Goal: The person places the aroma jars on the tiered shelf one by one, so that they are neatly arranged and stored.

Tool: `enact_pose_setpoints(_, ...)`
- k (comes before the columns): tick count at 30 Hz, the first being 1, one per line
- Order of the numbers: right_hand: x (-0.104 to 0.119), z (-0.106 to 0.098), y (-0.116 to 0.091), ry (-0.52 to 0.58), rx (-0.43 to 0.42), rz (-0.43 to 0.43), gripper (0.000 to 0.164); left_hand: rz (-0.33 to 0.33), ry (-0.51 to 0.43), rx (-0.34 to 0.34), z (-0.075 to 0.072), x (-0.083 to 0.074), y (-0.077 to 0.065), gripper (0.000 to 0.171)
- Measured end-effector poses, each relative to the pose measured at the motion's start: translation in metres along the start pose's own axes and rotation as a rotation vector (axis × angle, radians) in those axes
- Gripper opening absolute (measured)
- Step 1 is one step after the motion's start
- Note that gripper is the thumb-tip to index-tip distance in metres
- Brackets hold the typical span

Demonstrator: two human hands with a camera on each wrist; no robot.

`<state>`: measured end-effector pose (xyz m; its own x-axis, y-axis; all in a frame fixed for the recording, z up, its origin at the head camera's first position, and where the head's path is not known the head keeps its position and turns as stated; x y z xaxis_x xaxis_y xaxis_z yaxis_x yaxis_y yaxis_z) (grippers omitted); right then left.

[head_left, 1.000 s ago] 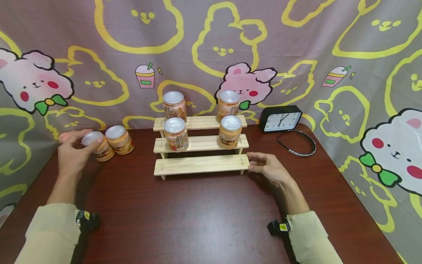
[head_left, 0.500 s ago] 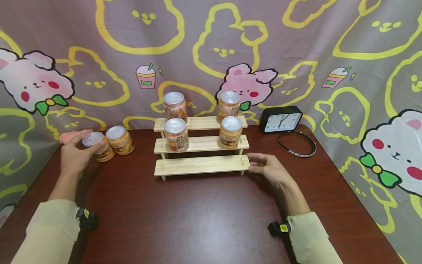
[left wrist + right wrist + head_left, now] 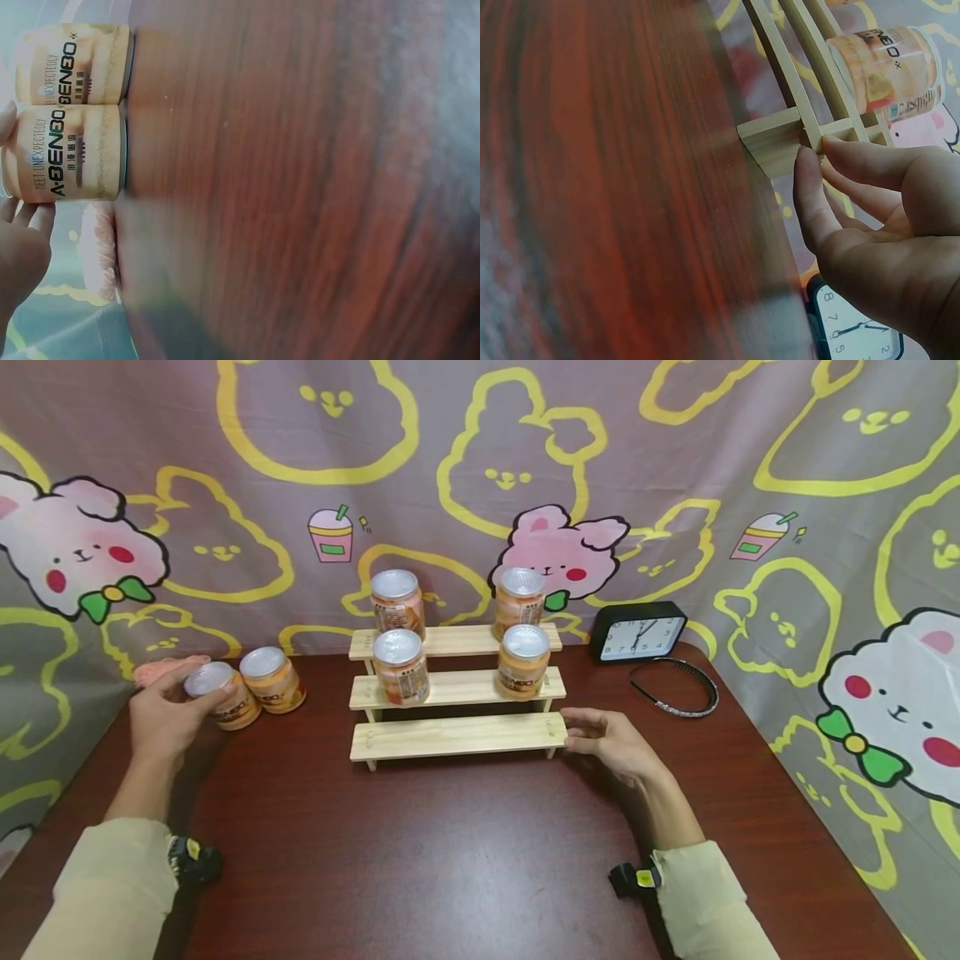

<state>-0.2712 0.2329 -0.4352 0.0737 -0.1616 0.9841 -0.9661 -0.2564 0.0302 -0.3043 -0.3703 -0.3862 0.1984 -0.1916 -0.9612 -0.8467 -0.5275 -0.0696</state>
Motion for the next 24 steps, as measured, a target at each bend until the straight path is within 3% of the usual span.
enact_pose_setpoints(6,0.000,0.000,0.000,-0.001,-0.001,0.004,0.055,0.061,0.001,0.021,-0.004,-0.009,-0.005,0.059)
enact_pose_setpoints(14,-0.001,0.001,0.001,-0.016,-0.003,0.012,0.055,0.064,0.185,0.056,-0.010,-0.019,-0.013,0.066)
enact_pose_setpoints(24,-0.001,0.000,0.001,-0.018,-0.001,0.009,0.055,0.127,0.265,0.132,-0.005,-0.029,-0.026,0.069)
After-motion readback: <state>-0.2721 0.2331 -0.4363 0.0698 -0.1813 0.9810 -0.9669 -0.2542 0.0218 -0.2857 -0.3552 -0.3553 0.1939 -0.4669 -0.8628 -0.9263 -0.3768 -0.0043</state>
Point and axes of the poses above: each hand's wrist, its own y-axis towards the middle knuckle, its own z-axis out of the palm, x = y × z, the point moved 9 cm from there along y, towards the middle knuckle, and after that the axes turned 11 degrees about -z, right-handed, at the moved point
